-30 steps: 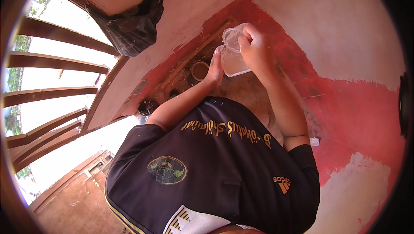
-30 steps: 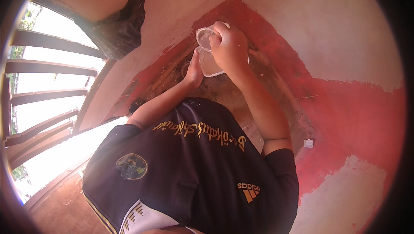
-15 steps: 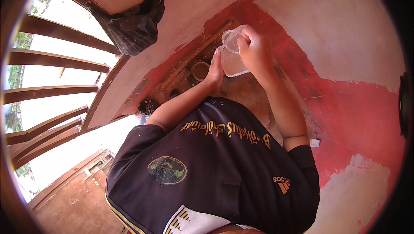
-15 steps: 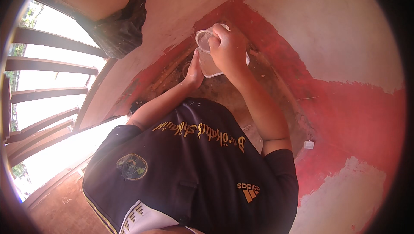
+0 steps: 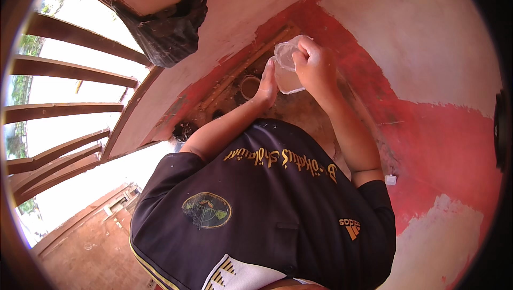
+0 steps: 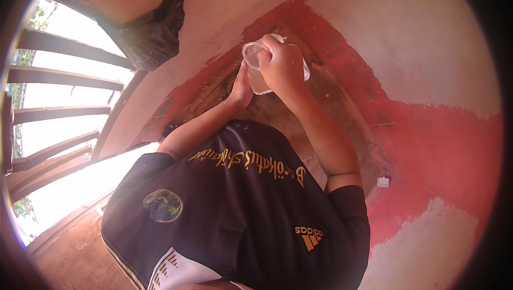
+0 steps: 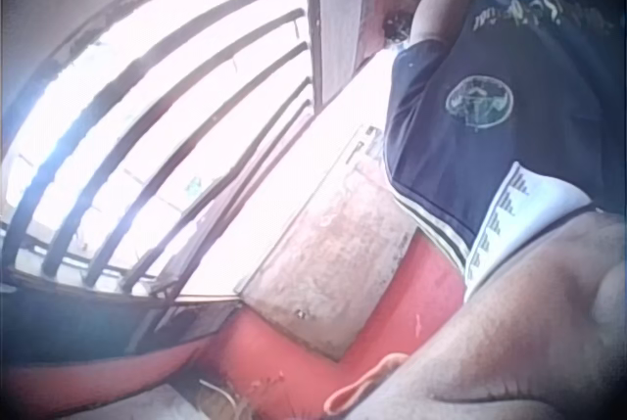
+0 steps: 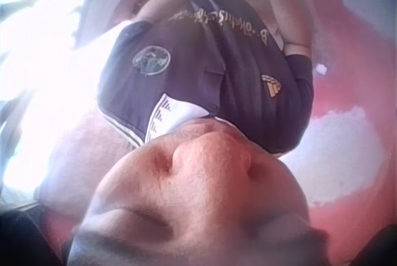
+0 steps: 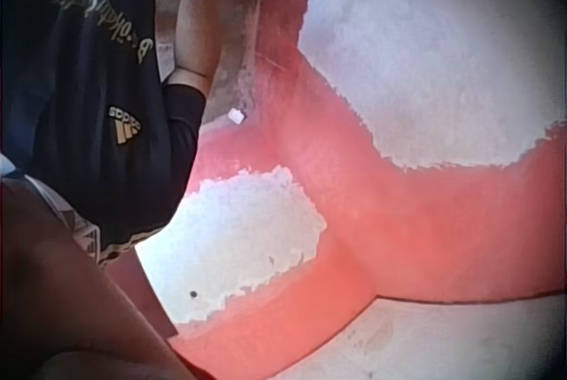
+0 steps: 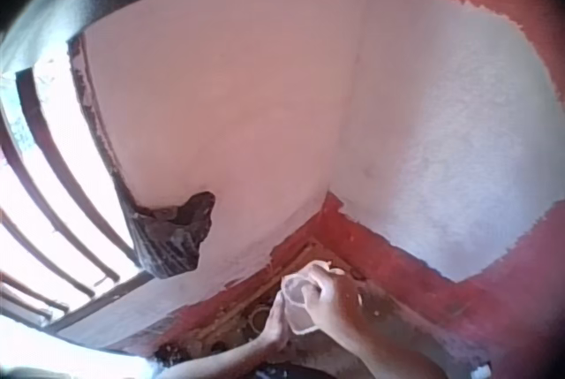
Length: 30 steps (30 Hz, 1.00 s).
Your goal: The person mixes a white substance with water in a container and then applies the paste to a wall using a putty knife.
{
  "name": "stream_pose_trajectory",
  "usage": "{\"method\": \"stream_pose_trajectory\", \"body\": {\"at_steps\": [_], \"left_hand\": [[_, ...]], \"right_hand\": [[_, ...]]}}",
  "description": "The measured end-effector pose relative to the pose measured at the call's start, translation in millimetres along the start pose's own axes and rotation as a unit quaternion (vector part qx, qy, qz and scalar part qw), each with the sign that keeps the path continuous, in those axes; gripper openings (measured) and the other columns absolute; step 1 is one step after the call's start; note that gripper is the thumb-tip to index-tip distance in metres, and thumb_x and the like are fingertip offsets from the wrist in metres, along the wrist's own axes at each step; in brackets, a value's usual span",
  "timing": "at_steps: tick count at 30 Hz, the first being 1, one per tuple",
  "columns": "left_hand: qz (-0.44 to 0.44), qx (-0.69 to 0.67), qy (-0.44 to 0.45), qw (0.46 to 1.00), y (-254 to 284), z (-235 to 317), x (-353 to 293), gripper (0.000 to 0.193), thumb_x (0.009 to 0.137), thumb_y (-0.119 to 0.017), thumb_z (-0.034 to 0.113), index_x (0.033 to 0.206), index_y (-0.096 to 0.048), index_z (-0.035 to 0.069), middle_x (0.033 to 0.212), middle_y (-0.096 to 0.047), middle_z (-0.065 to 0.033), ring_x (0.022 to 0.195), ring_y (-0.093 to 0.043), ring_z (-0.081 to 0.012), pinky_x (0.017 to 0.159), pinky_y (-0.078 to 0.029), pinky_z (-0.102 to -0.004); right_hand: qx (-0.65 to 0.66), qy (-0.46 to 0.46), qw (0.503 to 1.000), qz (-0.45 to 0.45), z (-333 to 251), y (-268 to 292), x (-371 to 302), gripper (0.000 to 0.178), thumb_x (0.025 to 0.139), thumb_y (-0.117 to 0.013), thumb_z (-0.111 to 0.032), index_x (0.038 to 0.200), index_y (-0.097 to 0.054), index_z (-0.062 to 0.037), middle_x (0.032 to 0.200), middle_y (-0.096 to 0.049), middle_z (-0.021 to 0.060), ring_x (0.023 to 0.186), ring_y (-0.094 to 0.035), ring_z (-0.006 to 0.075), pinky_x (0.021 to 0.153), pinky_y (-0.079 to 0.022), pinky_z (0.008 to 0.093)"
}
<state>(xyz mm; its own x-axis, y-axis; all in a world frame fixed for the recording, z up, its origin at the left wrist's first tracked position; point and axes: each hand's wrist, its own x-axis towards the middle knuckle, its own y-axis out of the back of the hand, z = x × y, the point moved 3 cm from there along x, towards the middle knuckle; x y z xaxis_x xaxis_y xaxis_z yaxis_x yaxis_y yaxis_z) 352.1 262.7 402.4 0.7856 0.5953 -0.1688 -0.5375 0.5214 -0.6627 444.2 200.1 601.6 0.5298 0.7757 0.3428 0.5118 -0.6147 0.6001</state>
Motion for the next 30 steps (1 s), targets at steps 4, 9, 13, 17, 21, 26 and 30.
{"method": "stream_pose_trajectory", "body": {"at_steps": [4,9,13,17,21,26,30], "left_hand": [[-0.005,-0.019,0.006,1.000,5,-3,6,0.062,0.112,-0.027,0.052,0.149,-0.043,0.005,0.148,-0.052,-0.0101,0.136,-0.047,-0.0220,0.118,-0.033,-0.0379],[-0.004,-0.013,0.006,1.000,-5,7,1,0.061,0.112,-0.027,0.051,0.151,-0.041,0.007,0.148,-0.052,-0.0103,0.137,-0.049,-0.0225,0.117,-0.036,-0.0393],[-0.002,-0.031,0.023,0.999,-13,15,-4,0.060,0.112,-0.027,0.050,0.151,-0.040,0.007,0.148,-0.051,-0.0108,0.137,-0.049,-0.0231,0.116,-0.037,-0.0408],[0.010,-0.017,0.015,1.000,13,-4,8,0.063,0.111,-0.026,0.053,0.152,-0.040,0.007,0.150,-0.051,-0.0109,0.139,-0.048,-0.0243,0.118,-0.036,-0.0419],[0.028,-0.018,0.014,0.999,16,-8,10,0.066,0.111,-0.025,0.054,0.153,-0.040,0.006,0.151,-0.051,-0.0114,0.140,-0.048,-0.0261,0.119,-0.035,-0.0434],[0.030,-0.014,0.016,0.999,9,0,4,0.066,0.111,-0.026,0.054,0.153,-0.040,0.005,0.152,-0.050,-0.0117,0.140,-0.048,-0.0263,0.119,-0.035,-0.0431],[0.022,-0.027,0.016,0.999,2,9,0,0.068,0.110,-0.027,0.055,0.153,-0.039,0.005,0.154,-0.049,-0.0120,0.141,-0.047,-0.0270,0.120,-0.034,-0.0430]], "right_hand": [[-0.003,0.023,1.000,0.007,4,-5,-1,0.016,0.081,-0.060,0.000,0.076,-0.044,-0.0013,0.060,-0.033,0.0137,0.052,-0.032,0.0202,0.050,-0.035,0.0368],[-0.006,0.011,1.000,0.008,7,-5,0,0.015,0.081,-0.060,0.000,0.076,-0.045,-0.0014,0.061,-0.033,0.0136,0.053,-0.033,0.0196,0.050,-0.035,0.0369],[-0.002,0.003,1.000,0.013,8,1,3,0.014,0.081,-0.060,0.000,0.077,-0.046,-0.0013,0.062,-0.034,0.0142,0.054,-0.032,0.0215,0.051,-0.037,0.0373],[-0.010,0.021,0.999,0.033,8,3,7,0.014,0.081,-0.059,-0.002,0.078,-0.046,-0.0009,0.063,-0.033,0.0151,0.056,-0.031,0.0235,0.051,-0.037,0.0378],[-0.018,0.047,0.997,0.054,19,1,10,0.013,0.081,-0.059,-0.002,0.078,-0.047,-0.0008,0.063,-0.034,0.0152,0.056,-0.031,0.0243,0.051,-0.037,0.0382],[-0.035,0.058,0.995,0.069,25,0,11,0.013,0.081,-0.059,0.002,0.078,-0.046,-0.0012,0.063,-0.034,0.0151,0.054,-0.033,0.0244,0.050,-0.036,0.0374],[-0.073,0.028,0.996,0.037,29,4,12,0.009,0.083,-0.060,-0.004,0.090,-0.064,-0.0054,0.074,-0.063,0.0223,0.070,-0.064,0.0449,0.059,-0.050,0.0511]]}}
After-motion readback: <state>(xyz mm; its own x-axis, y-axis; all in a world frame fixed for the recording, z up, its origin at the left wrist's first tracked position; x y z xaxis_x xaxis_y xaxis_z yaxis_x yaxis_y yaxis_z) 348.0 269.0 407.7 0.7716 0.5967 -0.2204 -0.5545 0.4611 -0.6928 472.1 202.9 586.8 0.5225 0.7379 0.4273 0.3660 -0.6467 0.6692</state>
